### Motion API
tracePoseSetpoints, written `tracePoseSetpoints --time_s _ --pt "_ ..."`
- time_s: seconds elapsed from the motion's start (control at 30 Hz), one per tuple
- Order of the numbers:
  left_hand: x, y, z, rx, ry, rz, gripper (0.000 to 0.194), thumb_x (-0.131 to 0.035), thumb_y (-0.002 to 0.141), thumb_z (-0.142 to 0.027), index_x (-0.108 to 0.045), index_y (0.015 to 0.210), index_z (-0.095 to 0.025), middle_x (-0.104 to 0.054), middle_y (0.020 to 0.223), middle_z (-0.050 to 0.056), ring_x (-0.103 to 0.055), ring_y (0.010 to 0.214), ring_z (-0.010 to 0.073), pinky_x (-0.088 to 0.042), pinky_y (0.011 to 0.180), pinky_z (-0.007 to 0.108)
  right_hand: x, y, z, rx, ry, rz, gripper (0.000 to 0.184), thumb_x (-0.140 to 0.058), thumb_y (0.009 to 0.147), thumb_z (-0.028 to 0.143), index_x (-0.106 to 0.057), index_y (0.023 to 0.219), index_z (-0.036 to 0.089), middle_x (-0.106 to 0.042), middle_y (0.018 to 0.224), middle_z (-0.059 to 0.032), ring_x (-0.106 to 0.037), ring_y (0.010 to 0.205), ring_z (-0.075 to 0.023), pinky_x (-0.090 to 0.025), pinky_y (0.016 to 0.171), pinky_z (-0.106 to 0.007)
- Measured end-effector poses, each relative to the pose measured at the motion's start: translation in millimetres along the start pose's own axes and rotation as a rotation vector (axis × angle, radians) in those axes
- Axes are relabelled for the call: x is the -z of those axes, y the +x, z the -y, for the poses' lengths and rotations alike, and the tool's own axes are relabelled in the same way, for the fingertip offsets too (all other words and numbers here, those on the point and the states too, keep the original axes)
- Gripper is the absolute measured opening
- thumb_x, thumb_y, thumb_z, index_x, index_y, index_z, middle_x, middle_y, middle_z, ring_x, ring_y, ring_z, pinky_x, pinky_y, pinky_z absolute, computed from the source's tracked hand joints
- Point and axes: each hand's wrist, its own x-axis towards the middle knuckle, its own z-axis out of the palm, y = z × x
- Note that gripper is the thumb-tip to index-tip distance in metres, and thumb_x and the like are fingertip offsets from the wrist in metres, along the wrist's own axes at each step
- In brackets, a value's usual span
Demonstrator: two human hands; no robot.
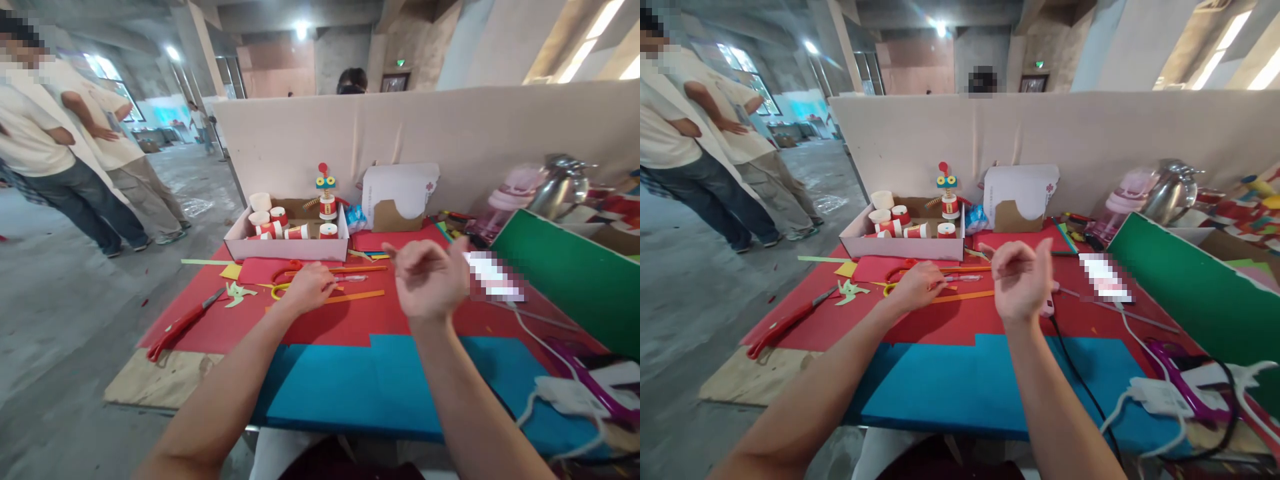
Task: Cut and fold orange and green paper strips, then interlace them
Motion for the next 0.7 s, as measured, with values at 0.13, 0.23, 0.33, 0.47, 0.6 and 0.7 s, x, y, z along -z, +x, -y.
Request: tracePoseSetpoints --time_s 0.13,0.23,0.33,0.47,0.6,0.7 --pt "-1.8 -1.3 -6.0 -0.041 0.056 0.122 0.022 -0.058 0.088 -0.031 -0.068 0.074 -0.018 -0.065 0.078 0.007 -0.058 0.086 0.0221 -0.042 0.075 0.034 -28.8 -1.1 -20.9 -0.077 0.031 -0.110 0.069 -0.025 0.089 0.074 -0.054 0.051 0.023 -0.053 0.049 -0.0032 -0.048 0.044 -0.0137 -0.039 0.046 -0.029" --pt "-3.7 -3.1 -9.4 -0.030 0.064 0.164 0.017 -0.065 0.081 -0.035 -0.069 0.081 -0.019 -0.067 0.086 0.008 -0.058 0.091 0.0249 -0.042 0.078 0.037 -36.9 -6.5 -36.8 -0.108 -0.028 -0.091 0.069 -0.034 0.083 0.077 -0.053 0.047 0.022 -0.050 0.044 -0.0012 -0.044 0.042 -0.0122 -0.036 0.046 -0.028" --pt "-8.2 -3.5 -14.4 -0.034 0.034 0.209 0.003 -0.065 0.076 -0.022 -0.067 0.077 -0.020 -0.067 0.088 0.006 -0.057 0.092 0.0246 -0.041 0.078 0.036 -35.2 -10.0 -44.4 -0.110 -0.101 -0.075 0.069 -0.035 0.082 0.077 -0.054 0.048 0.021 -0.052 0.045 -0.0011 -0.046 0.043 -0.0127 -0.036 0.048 -0.028" --pt "-11.9 -1.8 -19.8 -0.078 0.028 0.217 0.012 -0.057 0.077 -0.011 -0.063 0.073 -0.021 -0.067 0.086 0.006 -0.058 0.090 0.0229 -0.041 0.078 0.034 -33.7 -12.3 -44.2 -0.081 -0.162 -0.063 0.067 -0.034 0.084 0.075 -0.054 0.048 0.022 -0.054 0.047 -0.0013 -0.048 0.045 -0.0134 -0.036 0.049 -0.028" --pt "-2.0 -0.1 -10.3 0.022 0.168 0.118 0.024 -0.048 0.082 -0.004 -0.062 0.092 -0.019 -0.067 0.090 0.009 -0.059 0.091 0.0238 -0.040 0.081 0.036 -33.7 -13.0 -43.3 -0.037 -0.257 -0.065 0.064 -0.036 0.085 0.072 -0.054 0.050 0.022 -0.055 0.048 -0.0016 -0.049 0.048 -0.0146 -0.037 0.052 -0.028" --pt "9.8 -1.3 6.2 0.162 0.288 -0.046 0.029 -0.040 0.086 -0.002 -0.061 0.098 -0.019 -0.067 0.096 0.011 -0.057 0.097 0.0259 -0.039 0.084 0.038 -31.2 -9.9 -46.2 -0.069 -0.265 -0.130 0.065 -0.034 0.084 0.074 -0.054 0.049 0.022 -0.055 0.048 -0.0022 -0.050 0.049 -0.0155 -0.036 0.052 -0.029"
